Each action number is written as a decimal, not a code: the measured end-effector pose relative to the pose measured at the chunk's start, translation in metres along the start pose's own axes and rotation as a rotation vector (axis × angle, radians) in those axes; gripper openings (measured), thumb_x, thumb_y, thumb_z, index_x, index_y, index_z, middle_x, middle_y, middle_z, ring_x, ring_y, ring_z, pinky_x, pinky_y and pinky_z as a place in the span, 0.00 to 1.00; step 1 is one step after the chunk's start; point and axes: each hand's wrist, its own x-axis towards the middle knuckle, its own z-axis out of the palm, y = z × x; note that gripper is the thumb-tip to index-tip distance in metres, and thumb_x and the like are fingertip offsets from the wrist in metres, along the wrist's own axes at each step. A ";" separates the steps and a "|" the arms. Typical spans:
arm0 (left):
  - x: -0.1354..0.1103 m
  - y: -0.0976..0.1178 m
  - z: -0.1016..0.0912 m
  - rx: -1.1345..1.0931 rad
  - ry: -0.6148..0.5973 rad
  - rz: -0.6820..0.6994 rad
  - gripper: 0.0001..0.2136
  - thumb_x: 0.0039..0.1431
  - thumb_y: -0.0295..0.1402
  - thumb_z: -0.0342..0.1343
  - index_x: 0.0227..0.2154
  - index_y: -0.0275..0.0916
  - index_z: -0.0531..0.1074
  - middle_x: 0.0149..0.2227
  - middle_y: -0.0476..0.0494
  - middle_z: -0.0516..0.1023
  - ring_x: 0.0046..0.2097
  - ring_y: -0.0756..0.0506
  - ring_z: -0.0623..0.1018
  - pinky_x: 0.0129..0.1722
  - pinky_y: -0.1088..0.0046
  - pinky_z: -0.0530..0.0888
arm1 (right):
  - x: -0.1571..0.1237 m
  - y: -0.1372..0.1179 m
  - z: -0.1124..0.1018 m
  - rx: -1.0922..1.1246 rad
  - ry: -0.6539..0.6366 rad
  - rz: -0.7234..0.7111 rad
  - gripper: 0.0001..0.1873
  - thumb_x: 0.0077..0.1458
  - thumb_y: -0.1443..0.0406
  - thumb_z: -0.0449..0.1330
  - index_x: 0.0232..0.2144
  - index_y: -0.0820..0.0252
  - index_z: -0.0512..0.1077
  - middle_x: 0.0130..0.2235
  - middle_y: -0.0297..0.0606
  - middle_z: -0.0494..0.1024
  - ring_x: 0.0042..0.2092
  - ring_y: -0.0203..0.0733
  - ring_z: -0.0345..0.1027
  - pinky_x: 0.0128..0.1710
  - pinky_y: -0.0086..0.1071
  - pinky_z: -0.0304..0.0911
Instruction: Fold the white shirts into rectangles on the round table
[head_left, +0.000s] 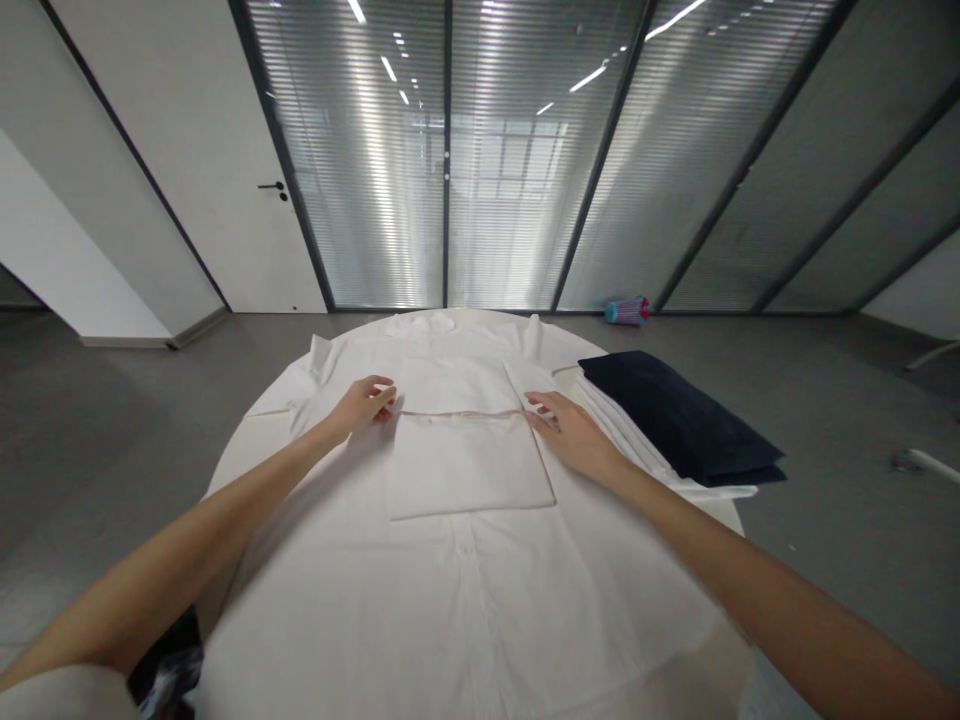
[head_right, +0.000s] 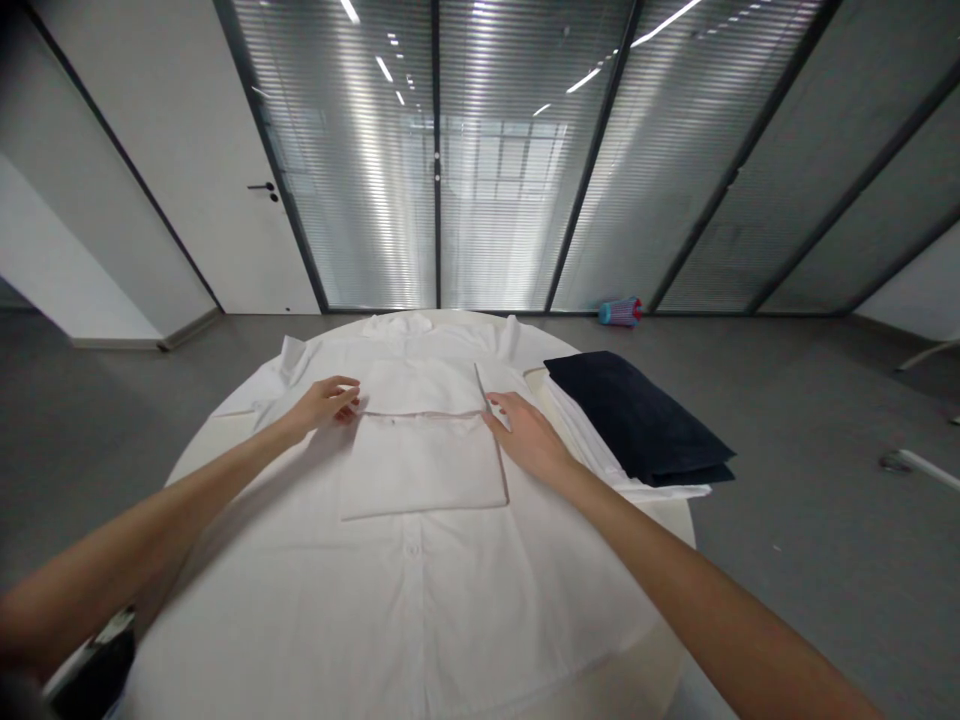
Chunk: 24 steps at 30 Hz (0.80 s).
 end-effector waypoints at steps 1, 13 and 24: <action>0.002 -0.001 0.000 -0.011 -0.029 -0.009 0.21 0.50 0.42 0.66 0.43 0.34 0.72 0.23 0.47 0.74 0.21 0.49 0.73 0.21 0.77 0.67 | 0.011 0.002 0.004 0.044 -0.002 0.103 0.19 0.63 0.58 0.56 0.53 0.58 0.71 0.49 0.46 0.77 0.46 0.47 0.74 0.49 0.40 0.66; 0.010 0.006 0.012 -0.119 -0.152 -0.133 0.29 0.48 0.29 0.67 0.55 0.32 0.70 0.16 0.56 0.67 0.17 0.55 0.64 0.16 0.82 0.51 | 0.070 0.020 0.034 0.185 0.008 0.313 0.22 0.51 0.70 0.59 0.50 0.63 0.70 0.23 0.28 0.72 0.24 0.35 0.64 0.28 0.26 0.59; 0.003 -0.004 0.015 -0.121 -0.175 -0.083 0.43 0.50 0.30 0.67 0.67 0.33 0.53 0.17 0.61 0.63 0.18 0.55 0.60 0.18 0.81 0.55 | 0.068 0.026 0.041 0.133 -0.031 0.294 0.19 0.57 0.65 0.61 0.51 0.66 0.72 0.28 0.36 0.78 0.25 0.37 0.67 0.29 0.29 0.62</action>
